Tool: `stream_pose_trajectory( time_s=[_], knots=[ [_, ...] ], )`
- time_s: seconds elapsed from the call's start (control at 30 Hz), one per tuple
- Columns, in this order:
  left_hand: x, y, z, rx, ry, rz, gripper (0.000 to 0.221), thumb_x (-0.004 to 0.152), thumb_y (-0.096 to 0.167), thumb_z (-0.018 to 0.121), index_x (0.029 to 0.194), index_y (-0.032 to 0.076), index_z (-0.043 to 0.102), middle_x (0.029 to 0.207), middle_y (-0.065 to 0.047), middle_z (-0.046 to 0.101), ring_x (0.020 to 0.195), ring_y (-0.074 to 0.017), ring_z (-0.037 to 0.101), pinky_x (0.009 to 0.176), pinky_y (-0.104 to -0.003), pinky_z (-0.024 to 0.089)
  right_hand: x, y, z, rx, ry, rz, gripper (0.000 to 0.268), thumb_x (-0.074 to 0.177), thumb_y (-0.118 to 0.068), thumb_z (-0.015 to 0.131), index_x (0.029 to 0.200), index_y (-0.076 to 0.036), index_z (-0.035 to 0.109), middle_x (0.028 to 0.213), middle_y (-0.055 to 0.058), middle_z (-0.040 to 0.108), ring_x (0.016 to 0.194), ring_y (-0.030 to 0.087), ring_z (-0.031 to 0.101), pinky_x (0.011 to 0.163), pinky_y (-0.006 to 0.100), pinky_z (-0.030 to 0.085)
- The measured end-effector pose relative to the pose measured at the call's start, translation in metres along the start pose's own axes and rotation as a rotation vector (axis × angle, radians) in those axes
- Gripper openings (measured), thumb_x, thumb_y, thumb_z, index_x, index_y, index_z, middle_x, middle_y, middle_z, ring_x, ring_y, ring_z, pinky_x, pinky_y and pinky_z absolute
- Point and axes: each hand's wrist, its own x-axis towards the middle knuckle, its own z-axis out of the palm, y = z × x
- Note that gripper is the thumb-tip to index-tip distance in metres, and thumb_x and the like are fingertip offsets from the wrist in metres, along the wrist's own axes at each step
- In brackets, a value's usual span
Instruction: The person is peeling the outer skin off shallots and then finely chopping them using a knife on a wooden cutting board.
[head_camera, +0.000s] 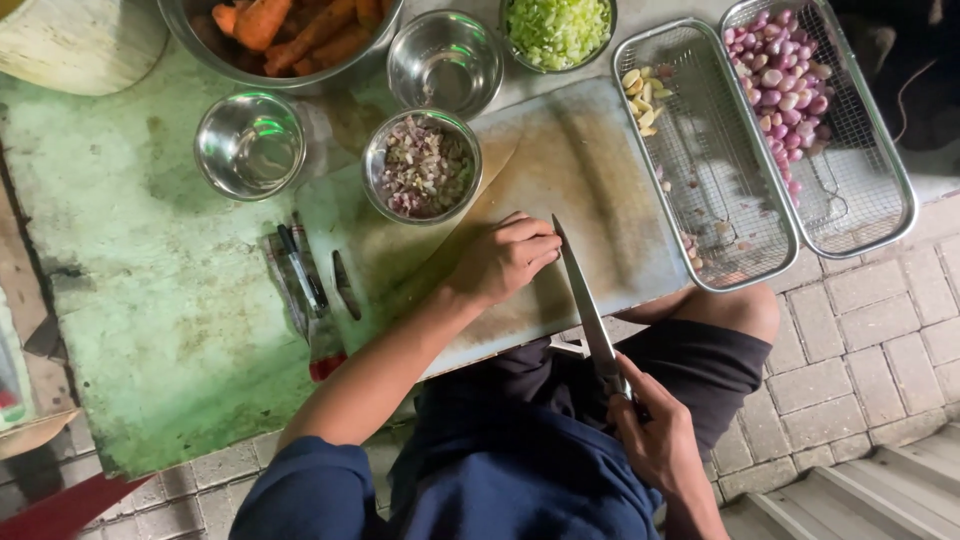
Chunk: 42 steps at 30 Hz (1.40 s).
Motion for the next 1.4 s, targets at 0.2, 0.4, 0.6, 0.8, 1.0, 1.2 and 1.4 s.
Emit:
stream_pose_trajectory(
  time_s=[0.2,0.4,0.6,0.8,1.0,1.2,1.4],
  knots=[
    [-0.006,-0.006,0.003,-0.025,-0.053,-0.002,0.024,0.076,-0.002,0.083,0.095,-0.001,0.069,0.092,-0.013,0.067,0.081,-0.0244,0.063,0.076,-0.032,0.057,-0.001,-0.007,-0.009,-0.028,0.013,0.076,0.051,0.086,-0.008,0.058,0.137,-0.012,0.060,0.098,0.008,0.070,0.069,0.015,0.064,0.066,0.026,0.053],
    [-0.010,0.000,-0.011,0.093,-0.037,-0.069,0.023,0.076,0.000,0.084,0.097,0.002,0.074,0.090,-0.009,0.069,0.074,-0.0198,0.063,0.061,-0.028,0.055,-0.006,0.003,-0.016,-0.131,0.035,-0.009,0.051,0.085,-0.008,0.060,0.135,-0.012,0.062,0.086,0.005,0.067,0.068,0.013,0.060,0.070,0.024,0.048],
    [-0.014,-0.003,0.003,0.145,-0.009,-0.046,0.003,0.086,0.003,0.074,0.085,0.001,0.072,0.079,-0.008,0.064,0.072,-0.0193,0.058,0.055,-0.028,0.052,-0.008,-0.008,-0.017,-0.173,0.003,0.036,0.050,0.086,-0.010,0.061,0.136,-0.016,0.062,0.085,0.002,0.067,0.064,0.012,0.057,0.067,0.024,0.048],
    [-0.010,0.009,-0.001,-0.029,0.023,-0.058,0.007,0.083,-0.002,0.071,0.079,0.002,0.067,0.078,-0.010,0.065,0.069,-0.0199,0.060,0.058,-0.029,0.054,-0.008,0.009,-0.017,-0.211,-0.009,-0.064,0.051,0.086,-0.009,0.061,0.136,-0.014,0.060,0.093,0.004,0.071,0.070,0.013,0.065,0.073,0.024,0.050],
    [-0.014,0.011,0.006,-0.019,0.059,-0.199,0.006,0.081,0.001,0.076,0.079,0.003,0.070,0.077,-0.008,0.065,0.067,-0.0205,0.061,0.057,-0.030,0.054,-0.010,0.003,-0.017,-0.228,-0.015,0.008,0.050,0.087,-0.012,0.061,0.137,-0.018,0.061,0.087,0.001,0.068,0.063,0.014,0.057,0.068,0.025,0.049],
    [-0.017,0.004,0.006,-0.042,0.037,-0.281,0.009,0.080,0.004,0.079,0.084,0.005,0.071,0.081,-0.008,0.068,0.068,-0.0190,0.062,0.058,-0.030,0.053,-0.011,0.004,-0.020,-0.252,-0.009,0.040,0.050,0.085,-0.013,0.062,0.134,-0.019,0.062,0.098,0.000,0.073,0.074,0.013,0.066,0.078,0.025,0.050],
    [-0.019,0.012,-0.001,0.015,0.058,-0.144,0.020,0.080,0.002,0.081,0.096,-0.003,0.071,0.094,-0.014,0.065,0.084,-0.0220,0.063,0.077,-0.028,0.060,-0.014,0.004,-0.024,-0.257,-0.017,0.027,0.051,0.086,-0.014,0.061,0.138,-0.019,0.060,0.089,0.000,0.068,0.066,0.014,0.059,0.073,0.025,0.048]
  ],
)
